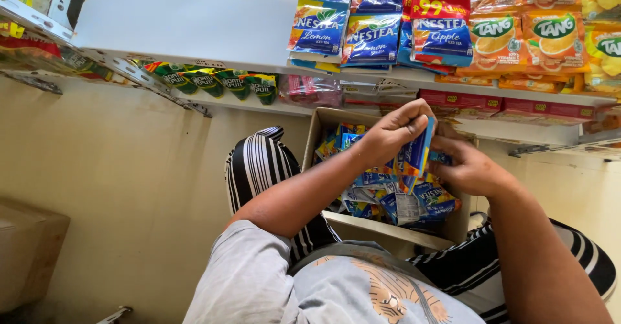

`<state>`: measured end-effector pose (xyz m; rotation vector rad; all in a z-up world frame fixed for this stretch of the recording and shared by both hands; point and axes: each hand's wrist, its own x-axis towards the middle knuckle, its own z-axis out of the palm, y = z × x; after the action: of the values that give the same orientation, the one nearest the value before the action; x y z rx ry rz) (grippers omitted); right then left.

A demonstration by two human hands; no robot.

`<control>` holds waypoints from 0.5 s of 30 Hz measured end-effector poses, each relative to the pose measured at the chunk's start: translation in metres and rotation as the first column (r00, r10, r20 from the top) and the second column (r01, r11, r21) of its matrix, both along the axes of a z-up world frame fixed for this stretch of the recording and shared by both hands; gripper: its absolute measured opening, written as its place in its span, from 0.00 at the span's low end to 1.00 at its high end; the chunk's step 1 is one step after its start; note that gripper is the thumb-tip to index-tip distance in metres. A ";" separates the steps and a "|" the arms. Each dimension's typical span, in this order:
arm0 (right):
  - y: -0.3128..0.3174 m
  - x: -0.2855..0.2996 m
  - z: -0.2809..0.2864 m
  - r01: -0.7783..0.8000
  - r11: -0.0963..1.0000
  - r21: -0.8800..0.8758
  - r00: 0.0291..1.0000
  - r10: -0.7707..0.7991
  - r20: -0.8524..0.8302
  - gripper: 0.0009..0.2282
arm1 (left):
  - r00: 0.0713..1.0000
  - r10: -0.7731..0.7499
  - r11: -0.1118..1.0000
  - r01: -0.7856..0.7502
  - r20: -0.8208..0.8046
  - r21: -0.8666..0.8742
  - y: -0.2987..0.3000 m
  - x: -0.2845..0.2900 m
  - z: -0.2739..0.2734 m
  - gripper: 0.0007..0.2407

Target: Organizing and stocking packets of powdered drink mix from a box onto store shelves.

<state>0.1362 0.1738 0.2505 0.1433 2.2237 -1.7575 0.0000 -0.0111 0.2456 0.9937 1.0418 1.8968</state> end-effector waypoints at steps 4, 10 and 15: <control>-0.010 -0.008 0.002 0.067 0.986 -0.155 0.998 -0.064 0.024 0.13 | 1.000 -0.014 1.000 0.014 -0.006 -0.028 0.000 -0.011 -0.007 0.09; -0.020 -0.019 0.020 0.304 0.893 -0.332 0.909 -0.377 -0.181 0.13 | 0.997 -0.028 0.986 0.016 -0.070 -0.167 0.008 -0.009 -0.038 0.09; -0.015 -0.016 0.008 0.328 0.855 -0.402 0.882 -0.429 -0.194 0.12 | 0.974 -0.042 0.977 -0.007 -0.224 -0.212 0.006 -0.014 -0.041 0.11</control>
<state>0.1205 0.1586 0.2583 0.2923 2.1083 -2.5151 -0.0138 -0.0047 0.2043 1.1080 1.3331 1.6433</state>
